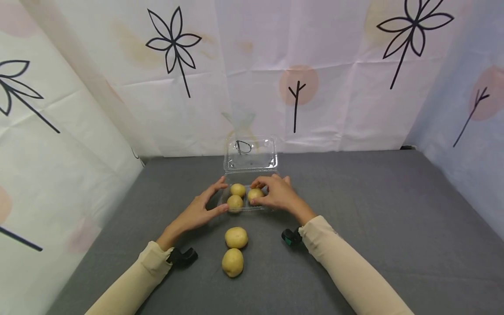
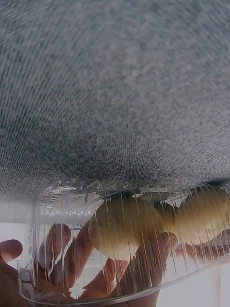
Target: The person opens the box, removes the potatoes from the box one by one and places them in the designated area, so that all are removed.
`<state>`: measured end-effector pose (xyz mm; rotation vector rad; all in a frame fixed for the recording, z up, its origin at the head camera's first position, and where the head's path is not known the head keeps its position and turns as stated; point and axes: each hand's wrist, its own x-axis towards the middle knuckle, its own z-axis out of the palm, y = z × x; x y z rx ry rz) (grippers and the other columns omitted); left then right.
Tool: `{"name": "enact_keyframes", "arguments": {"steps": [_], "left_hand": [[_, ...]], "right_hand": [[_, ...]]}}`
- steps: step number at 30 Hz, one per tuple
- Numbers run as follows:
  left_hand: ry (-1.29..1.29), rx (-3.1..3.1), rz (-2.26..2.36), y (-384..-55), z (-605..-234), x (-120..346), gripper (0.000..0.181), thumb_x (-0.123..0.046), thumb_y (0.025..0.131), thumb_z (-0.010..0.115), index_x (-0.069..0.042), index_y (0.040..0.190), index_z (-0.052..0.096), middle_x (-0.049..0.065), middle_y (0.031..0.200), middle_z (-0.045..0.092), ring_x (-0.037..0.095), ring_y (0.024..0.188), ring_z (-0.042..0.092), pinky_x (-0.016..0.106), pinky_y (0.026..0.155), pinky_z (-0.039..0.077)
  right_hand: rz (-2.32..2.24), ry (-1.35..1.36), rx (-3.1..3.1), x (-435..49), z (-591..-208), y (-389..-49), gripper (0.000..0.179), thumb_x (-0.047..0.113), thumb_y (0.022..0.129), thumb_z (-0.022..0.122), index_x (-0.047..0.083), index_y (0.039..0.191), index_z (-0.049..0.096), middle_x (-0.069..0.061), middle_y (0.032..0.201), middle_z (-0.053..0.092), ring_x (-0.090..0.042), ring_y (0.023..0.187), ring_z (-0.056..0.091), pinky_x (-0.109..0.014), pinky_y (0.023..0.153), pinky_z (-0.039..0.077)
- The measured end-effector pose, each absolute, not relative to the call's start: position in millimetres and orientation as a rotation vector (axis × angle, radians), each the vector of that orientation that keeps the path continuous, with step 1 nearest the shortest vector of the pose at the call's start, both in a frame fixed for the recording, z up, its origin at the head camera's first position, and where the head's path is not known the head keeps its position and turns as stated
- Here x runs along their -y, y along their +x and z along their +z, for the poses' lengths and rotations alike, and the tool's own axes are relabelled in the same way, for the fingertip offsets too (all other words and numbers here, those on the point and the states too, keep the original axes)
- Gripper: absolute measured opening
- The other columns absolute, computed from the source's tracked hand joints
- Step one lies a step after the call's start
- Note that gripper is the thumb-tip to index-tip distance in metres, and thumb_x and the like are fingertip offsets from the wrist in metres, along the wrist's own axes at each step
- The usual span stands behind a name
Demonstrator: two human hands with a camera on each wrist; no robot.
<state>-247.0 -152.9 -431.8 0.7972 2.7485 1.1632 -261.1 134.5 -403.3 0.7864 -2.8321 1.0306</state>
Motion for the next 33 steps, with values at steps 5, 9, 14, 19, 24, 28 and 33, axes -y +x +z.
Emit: {"name": "enact_keyframes", "arguments": {"steps": [5,9,14,19,24,28,33], "left_hand": [[0.782,-2.751,1.154,-248.4,-432.0,154.0,0.064,-0.047,0.099,0.063,-0.028,0.155,0.039,-0.011,0.172,0.015,0.033,0.156,0.024,0.077,0.115,0.014],[0.792,-2.754,1.147,-248.1,-431.3,154.4,0.065,-0.048,0.099,0.063,-0.028,0.156,0.039,-0.010,0.172,0.014,0.034,0.156,0.024,0.077,0.114,0.014],[0.794,-2.756,1.147,-247.8,-431.4,154.1,0.065,-0.047,0.099,0.063,-0.027,0.156,0.039,-0.009,0.172,0.015,0.035,0.156,0.025,0.078,0.114,0.014],[0.791,-2.750,1.153,-247.1,-431.5,154.4,0.065,-0.045,0.099,0.063,-0.025,0.156,0.039,-0.009,0.172,0.015,0.036,0.155,0.026,0.078,0.114,0.014],[0.779,-2.744,1.154,-246.4,-431.0,154.1,0.066,-0.047,0.099,0.063,-0.026,0.156,0.039,-0.011,0.172,0.014,0.035,0.156,0.025,0.077,0.114,0.013],[0.775,-2.747,1.147,-246.5,-431.1,154.0,0.066,-0.049,0.099,0.063,-0.028,0.156,0.039,-0.012,0.172,0.014,0.035,0.156,0.025,0.077,0.115,0.014],[0.767,-2.743,1.150,-246.6,-430.4,153.7,0.066,-0.048,0.099,0.063,-0.027,0.156,0.039,-0.013,0.171,0.014,0.035,0.155,0.026,0.076,0.115,0.014]], "right_hand": [[1.034,0.773,2.860,-133.2,-400.8,-261.9,0.041,0.035,0.084,0.085,0.016,0.118,0.071,-0.007,0.115,0.076,-0.023,0.088,0.054,-0.041,0.079,0.025],[1.008,0.784,2.871,-133.3,-401.9,-262.3,0.043,0.036,0.085,0.084,0.016,0.122,0.072,-0.007,0.115,0.076,-0.023,0.087,0.054,-0.040,0.078,0.024],[0.992,0.794,2.878,-133.4,-402.5,-261.3,0.045,0.036,0.086,0.083,0.016,0.126,0.073,-0.005,0.114,0.076,-0.023,0.088,0.053,-0.040,0.077,0.024],[1.003,0.790,2.866,-133.2,-403.2,-260.2,0.044,0.035,0.085,0.083,0.016,0.124,0.074,-0.003,0.114,0.076,-0.025,0.087,0.053,-0.039,0.077,0.023],[1.020,0.791,2.855,-133.7,-402.5,-259.3,0.044,0.035,0.084,0.084,0.017,0.124,0.075,-0.001,0.114,0.076,-0.025,0.087,0.052,-0.038,0.076,0.022],[1.025,0.812,2.842,-134.5,-403.9,-259.5,0.045,0.035,0.084,0.084,0.018,0.124,0.075,0.001,0.113,0.077,-0.025,0.086,0.051,-0.038,0.076,0.021],[1.009,0.817,2.837,-134.6,-405.0,-259.4,0.045,0.036,0.084,0.084,0.018,0.124,0.075,0.002,0.113,0.077,-0.024,0.084,0.050,-0.038,0.075,0.020]]}}
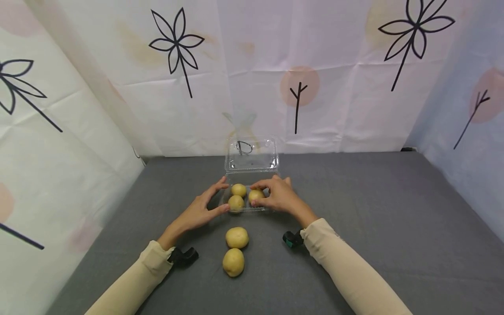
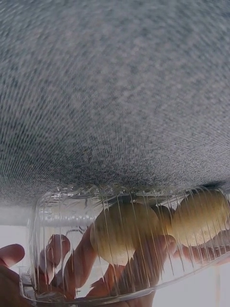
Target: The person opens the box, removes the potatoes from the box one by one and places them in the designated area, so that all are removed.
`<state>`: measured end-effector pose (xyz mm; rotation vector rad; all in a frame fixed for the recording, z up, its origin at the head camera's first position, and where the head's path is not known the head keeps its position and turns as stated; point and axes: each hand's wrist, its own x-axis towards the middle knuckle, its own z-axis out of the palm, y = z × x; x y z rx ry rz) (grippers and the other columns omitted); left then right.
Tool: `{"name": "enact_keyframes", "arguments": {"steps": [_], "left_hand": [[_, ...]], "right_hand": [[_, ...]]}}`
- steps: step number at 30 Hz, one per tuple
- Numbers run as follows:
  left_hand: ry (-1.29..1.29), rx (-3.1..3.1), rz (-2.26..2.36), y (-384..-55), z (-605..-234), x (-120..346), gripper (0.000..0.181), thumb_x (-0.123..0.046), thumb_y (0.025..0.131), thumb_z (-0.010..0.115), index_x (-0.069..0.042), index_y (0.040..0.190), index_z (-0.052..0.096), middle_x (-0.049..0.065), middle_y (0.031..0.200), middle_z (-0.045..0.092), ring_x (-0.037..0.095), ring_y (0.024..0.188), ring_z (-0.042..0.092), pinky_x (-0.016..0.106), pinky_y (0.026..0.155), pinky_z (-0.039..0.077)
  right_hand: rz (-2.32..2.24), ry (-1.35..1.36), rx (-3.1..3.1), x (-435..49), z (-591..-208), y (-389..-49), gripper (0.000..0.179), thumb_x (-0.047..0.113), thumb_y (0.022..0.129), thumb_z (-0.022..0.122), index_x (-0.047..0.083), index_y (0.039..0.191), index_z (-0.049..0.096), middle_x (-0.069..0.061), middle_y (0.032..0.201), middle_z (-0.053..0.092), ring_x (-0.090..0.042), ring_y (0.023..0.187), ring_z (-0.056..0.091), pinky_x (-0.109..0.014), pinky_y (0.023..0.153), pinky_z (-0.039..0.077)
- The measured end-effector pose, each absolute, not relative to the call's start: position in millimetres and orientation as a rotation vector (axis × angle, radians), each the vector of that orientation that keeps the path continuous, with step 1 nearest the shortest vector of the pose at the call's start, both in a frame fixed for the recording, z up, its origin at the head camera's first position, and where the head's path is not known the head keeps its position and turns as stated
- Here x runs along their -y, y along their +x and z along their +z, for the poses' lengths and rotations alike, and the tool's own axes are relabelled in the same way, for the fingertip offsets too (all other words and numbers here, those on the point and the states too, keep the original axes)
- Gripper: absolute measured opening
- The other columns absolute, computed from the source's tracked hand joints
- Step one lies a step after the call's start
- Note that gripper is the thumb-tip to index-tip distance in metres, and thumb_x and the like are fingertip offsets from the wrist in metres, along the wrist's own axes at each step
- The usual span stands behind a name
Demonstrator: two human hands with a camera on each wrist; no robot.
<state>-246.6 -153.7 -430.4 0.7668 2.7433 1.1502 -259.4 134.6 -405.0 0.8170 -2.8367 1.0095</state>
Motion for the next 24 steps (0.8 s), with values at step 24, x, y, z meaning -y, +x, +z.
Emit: {"name": "enact_keyframes", "arguments": {"steps": [24], "left_hand": [[0.776,-2.734,1.161,-247.1,-430.5,153.2,0.065,-0.045,0.099,0.063,-0.024,0.157,0.039,-0.011,0.172,0.014,0.034,0.156,0.025,0.076,0.115,0.014]], "right_hand": [[1.029,0.832,2.775,-135.4,-406.0,-256.5,0.047,0.037,0.082,0.085,0.021,0.125,0.075,0.003,0.085,0.065,-0.014,0.076,0.041,-0.039,0.076,0.017]]}}
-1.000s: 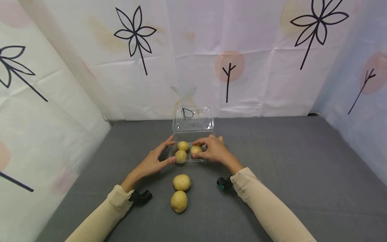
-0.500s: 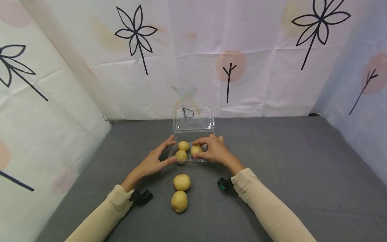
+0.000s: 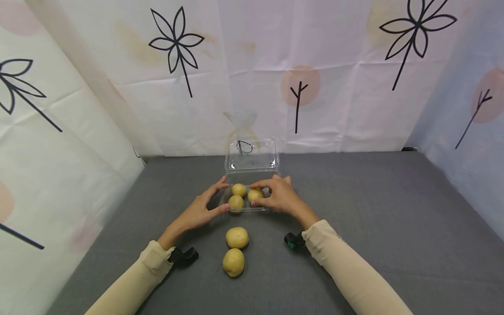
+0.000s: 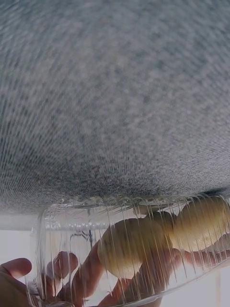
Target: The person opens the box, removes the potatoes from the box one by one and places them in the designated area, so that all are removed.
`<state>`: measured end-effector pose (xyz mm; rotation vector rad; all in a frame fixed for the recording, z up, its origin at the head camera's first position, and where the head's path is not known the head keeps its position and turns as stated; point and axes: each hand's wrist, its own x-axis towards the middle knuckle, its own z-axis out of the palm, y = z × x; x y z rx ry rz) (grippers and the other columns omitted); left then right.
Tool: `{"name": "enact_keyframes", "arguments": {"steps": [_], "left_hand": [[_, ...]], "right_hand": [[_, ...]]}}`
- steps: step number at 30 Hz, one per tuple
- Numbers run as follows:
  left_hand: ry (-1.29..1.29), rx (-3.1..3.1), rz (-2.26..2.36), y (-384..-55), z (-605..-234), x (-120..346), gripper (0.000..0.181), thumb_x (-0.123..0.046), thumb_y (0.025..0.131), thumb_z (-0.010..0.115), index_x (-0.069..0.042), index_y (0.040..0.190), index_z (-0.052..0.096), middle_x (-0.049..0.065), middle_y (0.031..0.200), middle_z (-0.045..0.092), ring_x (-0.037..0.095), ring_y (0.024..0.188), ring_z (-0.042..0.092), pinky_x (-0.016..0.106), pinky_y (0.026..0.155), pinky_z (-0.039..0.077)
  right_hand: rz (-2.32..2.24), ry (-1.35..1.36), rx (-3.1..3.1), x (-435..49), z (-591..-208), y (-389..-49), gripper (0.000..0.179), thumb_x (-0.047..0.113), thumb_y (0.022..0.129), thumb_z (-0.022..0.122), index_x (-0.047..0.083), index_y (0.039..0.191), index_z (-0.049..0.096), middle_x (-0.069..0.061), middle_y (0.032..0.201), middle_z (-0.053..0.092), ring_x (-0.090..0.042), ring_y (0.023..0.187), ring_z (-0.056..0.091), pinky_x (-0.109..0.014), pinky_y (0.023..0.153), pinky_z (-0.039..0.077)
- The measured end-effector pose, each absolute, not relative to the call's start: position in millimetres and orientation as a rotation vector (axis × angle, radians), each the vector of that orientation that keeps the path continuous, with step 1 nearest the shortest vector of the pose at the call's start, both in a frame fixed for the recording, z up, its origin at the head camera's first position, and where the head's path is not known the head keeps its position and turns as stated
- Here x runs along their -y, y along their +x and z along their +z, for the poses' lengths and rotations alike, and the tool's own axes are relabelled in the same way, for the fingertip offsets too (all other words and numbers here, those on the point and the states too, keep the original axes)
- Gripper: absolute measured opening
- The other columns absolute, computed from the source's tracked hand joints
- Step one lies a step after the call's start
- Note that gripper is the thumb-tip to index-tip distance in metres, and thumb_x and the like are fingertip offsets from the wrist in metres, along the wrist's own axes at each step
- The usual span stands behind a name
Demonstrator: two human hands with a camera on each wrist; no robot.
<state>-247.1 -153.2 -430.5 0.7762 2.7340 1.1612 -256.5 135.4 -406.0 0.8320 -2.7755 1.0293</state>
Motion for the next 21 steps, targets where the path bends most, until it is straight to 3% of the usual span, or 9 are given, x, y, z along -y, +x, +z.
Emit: {"name": "enact_keyframes", "arguments": {"steps": [10,21], "left_hand": [[0.776,-2.733,1.165,-246.7,-430.8,153.8,0.066,-0.046,0.099,0.063,-0.024,0.157,0.039,-0.010,0.172,0.014,0.034,0.156,0.025,0.076,0.115,0.014],[0.775,-2.732,1.163,-246.6,-430.4,153.9,0.066,-0.047,0.099,0.064,-0.025,0.156,0.039,-0.012,0.172,0.013,0.035,0.156,0.025,0.077,0.114,0.015]], "right_hand": [[1.053,0.844,2.725,-136.4,-407.6,-255.5,0.048,0.034,0.081,0.087,0.019,0.124,0.075,0.002,0.091,0.070,-0.023,0.080,0.048,-0.040,0.077,0.018],[1.101,0.829,2.682,-136.8,-410.0,-255.7,0.049,0.032,0.079,0.088,0.018,0.125,0.075,0.003,0.100,0.075,-0.022,0.083,0.052,-0.039,0.080,0.021]]}}
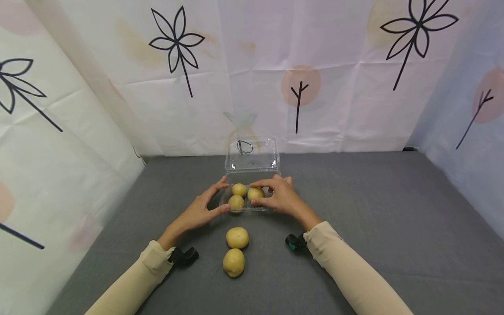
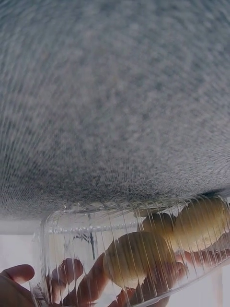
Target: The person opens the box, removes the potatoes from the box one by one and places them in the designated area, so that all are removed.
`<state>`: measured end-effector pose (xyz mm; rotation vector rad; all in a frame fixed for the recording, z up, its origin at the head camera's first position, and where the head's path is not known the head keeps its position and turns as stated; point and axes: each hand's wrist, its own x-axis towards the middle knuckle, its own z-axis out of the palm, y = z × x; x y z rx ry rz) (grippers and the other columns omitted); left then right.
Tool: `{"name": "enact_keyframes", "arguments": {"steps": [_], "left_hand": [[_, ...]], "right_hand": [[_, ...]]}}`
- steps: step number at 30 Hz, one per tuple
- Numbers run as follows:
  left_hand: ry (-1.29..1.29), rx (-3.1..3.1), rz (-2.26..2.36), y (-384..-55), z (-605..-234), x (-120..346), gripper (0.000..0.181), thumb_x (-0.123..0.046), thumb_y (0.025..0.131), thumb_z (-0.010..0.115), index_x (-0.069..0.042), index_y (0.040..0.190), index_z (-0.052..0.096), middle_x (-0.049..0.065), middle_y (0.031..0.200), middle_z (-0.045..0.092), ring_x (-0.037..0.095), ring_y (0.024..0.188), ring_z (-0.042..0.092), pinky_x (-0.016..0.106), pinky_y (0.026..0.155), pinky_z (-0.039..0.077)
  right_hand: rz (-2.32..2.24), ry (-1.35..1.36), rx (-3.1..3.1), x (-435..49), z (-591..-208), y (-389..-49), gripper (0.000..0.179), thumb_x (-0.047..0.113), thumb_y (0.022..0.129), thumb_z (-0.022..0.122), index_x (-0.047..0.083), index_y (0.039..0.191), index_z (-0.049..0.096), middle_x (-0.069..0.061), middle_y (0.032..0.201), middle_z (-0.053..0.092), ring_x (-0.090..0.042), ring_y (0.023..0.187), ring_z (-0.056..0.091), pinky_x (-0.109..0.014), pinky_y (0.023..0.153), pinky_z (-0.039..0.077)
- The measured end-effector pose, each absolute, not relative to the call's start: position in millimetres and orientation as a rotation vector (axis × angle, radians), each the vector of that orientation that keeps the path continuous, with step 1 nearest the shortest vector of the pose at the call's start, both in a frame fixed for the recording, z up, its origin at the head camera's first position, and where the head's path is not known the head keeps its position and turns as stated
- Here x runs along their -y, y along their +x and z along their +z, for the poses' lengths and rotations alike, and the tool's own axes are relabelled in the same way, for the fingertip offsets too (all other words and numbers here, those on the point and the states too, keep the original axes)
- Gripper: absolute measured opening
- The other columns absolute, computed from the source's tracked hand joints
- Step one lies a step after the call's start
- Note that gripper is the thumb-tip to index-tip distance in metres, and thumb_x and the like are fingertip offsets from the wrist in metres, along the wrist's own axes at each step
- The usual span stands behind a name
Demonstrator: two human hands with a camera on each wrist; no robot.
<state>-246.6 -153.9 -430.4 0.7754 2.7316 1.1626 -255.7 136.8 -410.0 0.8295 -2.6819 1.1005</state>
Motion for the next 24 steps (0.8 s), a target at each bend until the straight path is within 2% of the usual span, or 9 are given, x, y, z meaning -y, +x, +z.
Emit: {"name": "enact_keyframes", "arguments": {"steps": [13,21,24], "left_hand": [[0.748,-2.740,1.162,-247.1,-429.6,152.7,0.070,-0.048,0.098,0.064,-0.028,0.159,0.035,-0.012,0.171,0.019,0.031,0.156,0.026,0.074,0.115,0.015],[0.760,-2.747,1.158,-247.9,-429.2,153.1,0.073,-0.049,0.098,0.065,-0.028,0.160,0.033,-0.011,0.169,0.024,0.032,0.155,0.028,0.073,0.115,0.016],[0.766,-2.746,1.154,-247.3,-429.2,153.5,0.072,-0.049,0.098,0.065,-0.028,0.159,0.034,-0.011,0.170,0.022,0.032,0.154,0.029,0.073,0.115,0.017]], "right_hand": [[1.198,0.839,2.580,-138.0,-413.5,-254.4,0.048,0.023,0.079,0.089,0.016,0.124,0.075,-0.001,0.102,0.076,-0.025,0.084,0.053,-0.040,0.083,0.023],[1.241,0.852,2.532,-138.3,-414.2,-253.9,0.048,0.020,0.078,0.089,0.013,0.123,0.075,-0.005,0.109,0.077,-0.027,0.086,0.056,-0.041,0.086,0.023],[1.252,0.846,2.530,-139.1,-415.3,-252.3,0.047,0.020,0.079,0.089,0.014,0.124,0.074,-0.004,0.111,0.076,-0.028,0.088,0.057,-0.042,0.087,0.023]]}}
